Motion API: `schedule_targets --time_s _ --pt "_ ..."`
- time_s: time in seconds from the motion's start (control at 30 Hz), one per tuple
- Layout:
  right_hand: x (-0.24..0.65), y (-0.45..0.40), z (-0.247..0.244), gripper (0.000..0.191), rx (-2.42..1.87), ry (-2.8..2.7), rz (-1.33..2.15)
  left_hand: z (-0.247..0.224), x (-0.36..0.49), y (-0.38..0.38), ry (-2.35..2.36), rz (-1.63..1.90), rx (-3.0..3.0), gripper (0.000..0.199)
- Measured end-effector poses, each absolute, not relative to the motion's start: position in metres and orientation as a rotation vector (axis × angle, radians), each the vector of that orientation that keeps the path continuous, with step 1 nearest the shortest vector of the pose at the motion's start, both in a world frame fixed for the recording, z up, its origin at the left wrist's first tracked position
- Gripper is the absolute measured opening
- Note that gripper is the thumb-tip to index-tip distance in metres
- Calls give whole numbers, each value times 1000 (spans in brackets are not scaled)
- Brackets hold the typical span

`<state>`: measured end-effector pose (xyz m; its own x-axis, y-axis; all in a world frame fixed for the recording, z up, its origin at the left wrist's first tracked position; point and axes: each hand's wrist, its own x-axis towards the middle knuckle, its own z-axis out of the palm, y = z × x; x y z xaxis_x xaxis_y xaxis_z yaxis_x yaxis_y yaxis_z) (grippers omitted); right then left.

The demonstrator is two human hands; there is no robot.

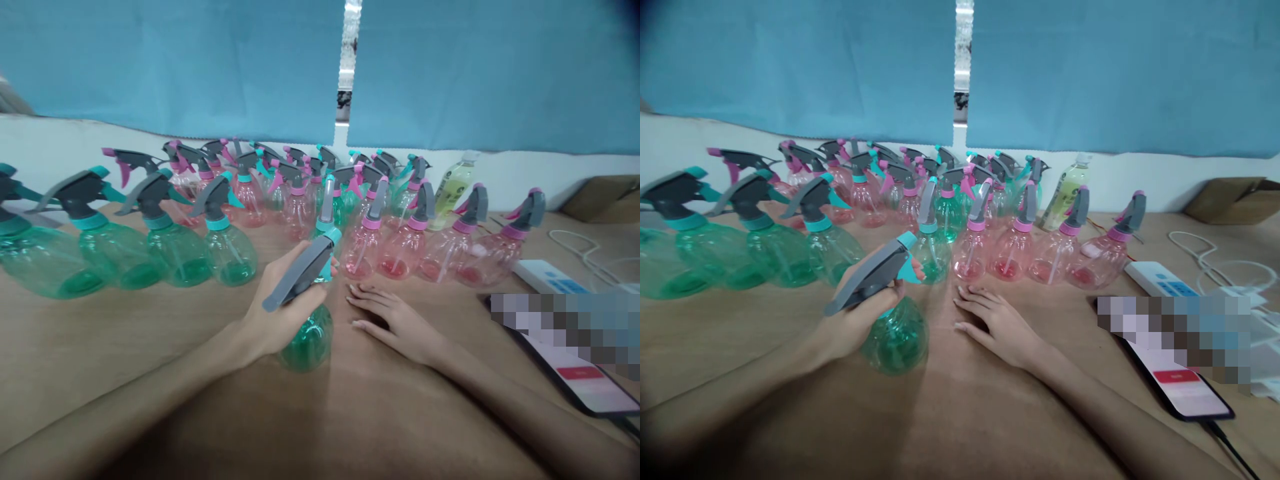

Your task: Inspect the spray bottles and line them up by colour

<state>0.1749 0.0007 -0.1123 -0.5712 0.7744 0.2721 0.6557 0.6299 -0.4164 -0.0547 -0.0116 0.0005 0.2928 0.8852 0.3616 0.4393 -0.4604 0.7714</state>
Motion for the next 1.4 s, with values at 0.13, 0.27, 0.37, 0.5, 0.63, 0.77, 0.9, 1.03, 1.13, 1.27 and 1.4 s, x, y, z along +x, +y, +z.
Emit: schedule_targets --time_s 0.13,0.27,0.37,0.5,0.63,0.77,0.9,1.03,1.13,1.27,1.4 --pt "175 1 -113 47 -1125 -2427 379 1 -53 -12 1115 1088 2028 11" --pt "176 1 -113 48 -1144 -2445 373 1 -54 -12 1130 1107 2047 9" --pt "175 1 -113 48 -1141 -2441 375 0 -55 -11 1143 1098 2037 8" --pt "175 0 -112 48 -1129 -2425 387 -4 -57 -9 1138 1074 2020 12" --pt "175 1 -112 48 -1136 -2439 380 -11 -56 -9 1170 1079 1953 18" --pt "175 1 -113 48 -1145 -2453 366 -14 -53 -11 1175 1115 1925 22" --pt "175 1 -113 49 -1145 -2454 357 -14 -53 -10 1182 1116 1932 21" --pt "175 1 -113 48 -1134 -2442 363 -14 -53 -10 1182 1122 1938 22" --pt "175 1 -113 48 -1132 -2448 363 -14 -53 -9 1166 1136 1949 23" --pt "175 2 -114 49 -1140 -2463 353 -14 -52 -9 1136 1149 1960 22" --pt "175 2 -114 49 -1144 -2459 351 -13 -52 -9 1126 1159 1967 20"
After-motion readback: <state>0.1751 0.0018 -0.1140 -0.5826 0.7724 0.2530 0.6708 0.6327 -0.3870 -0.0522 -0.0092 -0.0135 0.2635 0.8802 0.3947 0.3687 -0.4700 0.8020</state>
